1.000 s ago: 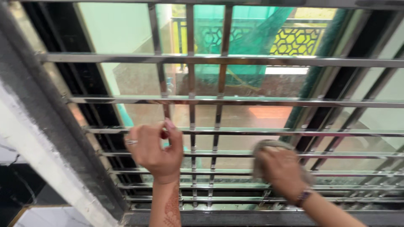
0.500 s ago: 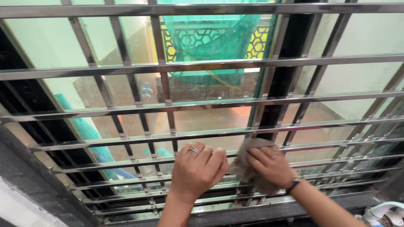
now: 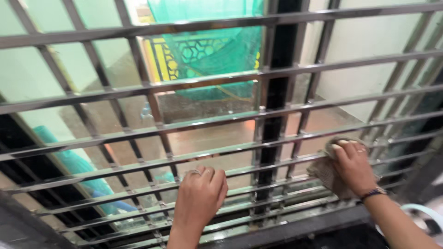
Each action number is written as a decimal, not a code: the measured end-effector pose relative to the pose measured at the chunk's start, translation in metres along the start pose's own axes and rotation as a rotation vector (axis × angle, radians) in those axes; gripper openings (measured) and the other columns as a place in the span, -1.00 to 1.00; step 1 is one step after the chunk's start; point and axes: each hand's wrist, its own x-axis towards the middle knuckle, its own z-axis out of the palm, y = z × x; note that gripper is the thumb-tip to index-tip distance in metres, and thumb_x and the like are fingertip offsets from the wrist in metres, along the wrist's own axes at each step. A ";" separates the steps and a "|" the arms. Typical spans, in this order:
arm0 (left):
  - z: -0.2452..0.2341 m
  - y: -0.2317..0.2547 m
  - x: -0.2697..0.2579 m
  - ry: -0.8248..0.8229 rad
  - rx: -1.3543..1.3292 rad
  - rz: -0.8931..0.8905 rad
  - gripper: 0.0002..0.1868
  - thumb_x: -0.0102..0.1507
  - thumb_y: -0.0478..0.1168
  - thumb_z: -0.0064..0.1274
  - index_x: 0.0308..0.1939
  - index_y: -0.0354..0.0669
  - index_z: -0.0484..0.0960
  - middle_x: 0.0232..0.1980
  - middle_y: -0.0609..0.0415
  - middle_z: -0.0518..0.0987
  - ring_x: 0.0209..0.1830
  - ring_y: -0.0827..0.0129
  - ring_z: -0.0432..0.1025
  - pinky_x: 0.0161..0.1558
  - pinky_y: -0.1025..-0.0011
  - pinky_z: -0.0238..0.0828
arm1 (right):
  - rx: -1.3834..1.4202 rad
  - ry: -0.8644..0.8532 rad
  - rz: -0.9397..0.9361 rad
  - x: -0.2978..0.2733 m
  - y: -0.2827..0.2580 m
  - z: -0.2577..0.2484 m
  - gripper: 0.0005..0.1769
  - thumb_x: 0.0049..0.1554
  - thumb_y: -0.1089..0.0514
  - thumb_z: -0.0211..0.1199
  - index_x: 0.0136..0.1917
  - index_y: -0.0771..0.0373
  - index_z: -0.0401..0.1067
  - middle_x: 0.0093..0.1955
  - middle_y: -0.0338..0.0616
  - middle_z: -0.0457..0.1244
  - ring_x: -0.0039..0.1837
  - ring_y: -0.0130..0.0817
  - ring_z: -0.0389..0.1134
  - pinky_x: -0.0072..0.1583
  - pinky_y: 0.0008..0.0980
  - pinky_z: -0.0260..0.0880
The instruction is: The person cleans a metal window grille using a cloth. They wipe the horizontal and vertical bars, then dip the cloth into a pink basin of water to rinse it before continuing to wipe the grille.
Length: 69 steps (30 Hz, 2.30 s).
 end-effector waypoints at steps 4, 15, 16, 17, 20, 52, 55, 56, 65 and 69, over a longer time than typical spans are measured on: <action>0.033 0.017 0.008 -0.054 0.034 -0.040 -0.88 0.22 -0.21 0.12 -0.34 -0.17 0.56 -0.29 -0.01 0.56 -0.16 0.13 0.46 -0.13 0.17 0.41 | 0.171 -0.001 -0.156 -0.002 -0.064 0.019 -0.51 -0.13 0.24 0.29 0.12 0.27 0.36 0.17 0.07 0.24 0.23 0.10 0.26 0.28 0.07 0.26; 0.089 0.044 0.001 -0.105 0.166 -0.101 -0.56 0.29 -0.11 -0.01 0.14 -0.34 0.59 0.08 -0.12 0.63 0.15 0.12 0.49 0.23 0.22 0.34 | -0.002 0.004 -0.220 -0.021 0.005 0.057 -0.57 -0.04 0.19 0.26 0.14 0.13 0.39 0.24 -0.03 0.21 0.30 0.02 0.25 0.35 0.02 0.27; 0.090 0.043 0.001 -0.164 0.177 -0.117 -0.57 0.28 -0.15 -0.02 0.15 -0.32 0.59 0.11 -0.12 0.62 0.17 0.12 0.48 0.24 0.24 0.33 | -0.007 0.004 -0.159 -0.026 0.026 0.053 -0.54 -0.06 0.19 0.27 0.14 0.18 0.37 0.24 0.01 0.21 0.30 0.04 0.25 0.36 0.05 0.25; 0.092 0.043 0.002 -0.222 0.185 -0.130 -0.57 0.26 -0.18 -0.04 0.16 -0.31 0.59 0.14 -0.13 0.62 0.20 0.13 0.48 0.26 0.25 0.31 | -0.016 0.004 -0.096 -0.029 0.045 0.048 -0.52 -0.09 0.18 0.27 0.14 0.24 0.35 0.24 0.04 0.20 0.31 0.06 0.25 0.37 0.09 0.22; 0.095 0.047 0.005 -0.244 0.201 -0.165 -0.58 0.22 -0.21 -0.03 0.14 -0.28 0.59 0.13 -0.10 0.62 0.20 0.15 0.48 0.27 0.25 0.33 | -0.090 0.054 -0.051 -0.032 0.071 0.034 -0.49 -0.01 0.22 0.30 0.23 0.25 0.37 0.27 0.02 0.21 0.31 0.13 0.23 0.40 0.06 0.21; 0.095 0.139 0.068 -0.685 0.828 -0.297 -0.36 0.21 -0.08 -0.08 0.30 -0.40 0.40 0.31 -0.32 0.48 0.29 0.01 0.44 0.26 0.19 0.38 | 0.857 1.125 1.388 -0.032 0.164 0.117 -0.64 0.13 0.30 0.16 0.20 0.24 0.20 0.14 -0.14 0.26 0.07 -0.32 0.33 0.12 -0.18 0.48; 0.113 0.182 0.071 -0.897 0.219 -0.332 -0.44 0.53 -0.04 -0.23 0.30 -0.59 0.43 0.21 -0.46 0.54 0.16 -0.09 0.51 0.07 0.10 0.45 | 0.303 0.924 1.606 -0.042 0.220 0.114 -0.55 0.12 0.11 0.41 0.16 0.23 0.26 0.18 -0.05 0.32 0.11 -0.20 0.39 0.19 -0.15 0.44; 0.121 0.191 0.073 -0.742 0.171 -0.115 -0.50 0.45 -0.17 -0.13 0.30 -0.60 0.44 0.21 -0.50 0.53 0.14 -0.07 0.50 0.16 0.09 0.36 | 0.321 0.902 1.611 -0.040 0.235 0.118 -0.48 0.12 0.09 0.43 0.19 0.25 0.21 0.18 -0.02 0.29 0.12 -0.18 0.38 0.18 -0.14 0.42; 0.222 0.205 0.094 -0.243 -0.043 0.253 -0.20 0.25 -0.06 -0.08 0.53 -0.33 0.12 0.63 -0.07 0.06 0.63 0.18 -0.09 0.53 0.22 -0.20 | 0.347 0.578 1.550 -0.074 0.374 0.072 -0.53 0.21 0.07 0.33 0.24 0.28 0.21 0.14 0.00 0.25 0.09 -0.15 0.34 0.11 -0.13 0.35; 0.226 0.212 0.095 -0.275 -0.126 0.195 -0.20 0.26 -0.04 -0.15 0.53 -0.30 0.05 0.64 -0.05 -0.02 0.64 0.20 -0.18 0.55 0.22 -0.38 | 0.601 0.577 1.558 -0.085 0.379 0.070 -0.64 0.22 0.04 0.28 0.17 0.26 0.29 0.02 -0.07 0.27 -0.02 -0.21 0.33 -0.01 -0.12 0.34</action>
